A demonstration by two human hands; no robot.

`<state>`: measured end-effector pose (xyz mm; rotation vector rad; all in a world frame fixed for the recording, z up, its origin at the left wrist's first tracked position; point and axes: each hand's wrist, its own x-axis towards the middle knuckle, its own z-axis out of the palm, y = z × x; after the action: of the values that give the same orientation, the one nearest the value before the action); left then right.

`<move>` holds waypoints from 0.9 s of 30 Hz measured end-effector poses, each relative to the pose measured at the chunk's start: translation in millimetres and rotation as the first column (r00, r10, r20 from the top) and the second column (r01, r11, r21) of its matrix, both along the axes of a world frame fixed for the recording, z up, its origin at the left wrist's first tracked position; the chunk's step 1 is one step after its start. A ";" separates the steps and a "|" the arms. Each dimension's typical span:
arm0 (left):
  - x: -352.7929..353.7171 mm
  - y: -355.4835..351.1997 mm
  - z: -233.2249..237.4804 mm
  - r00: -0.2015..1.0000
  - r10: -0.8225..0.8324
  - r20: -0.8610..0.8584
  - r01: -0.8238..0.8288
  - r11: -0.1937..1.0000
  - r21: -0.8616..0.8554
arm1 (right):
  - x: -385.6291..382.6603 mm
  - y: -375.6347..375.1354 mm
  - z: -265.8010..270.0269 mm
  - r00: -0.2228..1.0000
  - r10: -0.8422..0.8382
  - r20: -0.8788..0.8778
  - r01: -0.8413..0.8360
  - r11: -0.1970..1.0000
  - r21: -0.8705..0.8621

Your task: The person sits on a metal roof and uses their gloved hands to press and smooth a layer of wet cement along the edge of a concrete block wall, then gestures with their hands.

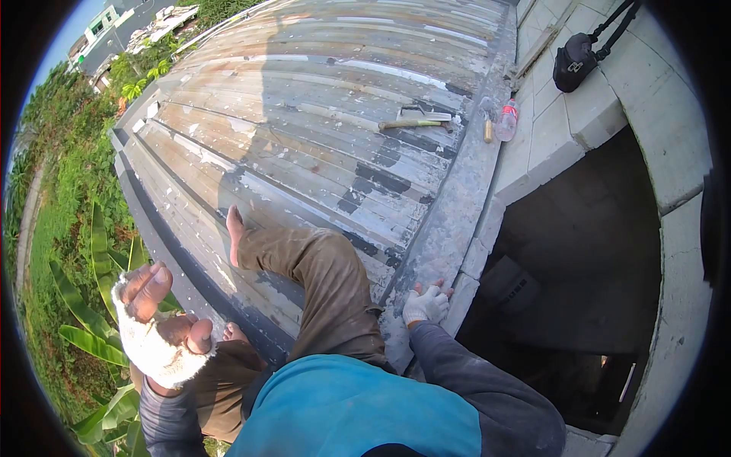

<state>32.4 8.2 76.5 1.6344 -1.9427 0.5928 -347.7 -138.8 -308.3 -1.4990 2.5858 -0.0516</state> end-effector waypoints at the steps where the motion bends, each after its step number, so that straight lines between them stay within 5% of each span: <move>1: 0.3 0.0 -0.2 1.000 -0.001 -0.001 0.001 1.000 -0.001 | -0.5 0.2 -2.1 1.000 0.002 -0.007 -0.002 1.000 -0.012; 27: -0.3 -0.1 -1.3 1.000 0.004 0.015 -0.003 1.000 -0.001 | 2.8 -0.3 6.2 1.000 -0.004 -0.011 0.004 1.000 -0.002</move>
<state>32.1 8.1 75.1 1.6378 -1.9503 0.6082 -345.0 -139.1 -302.1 -1.4990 2.5986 -0.0461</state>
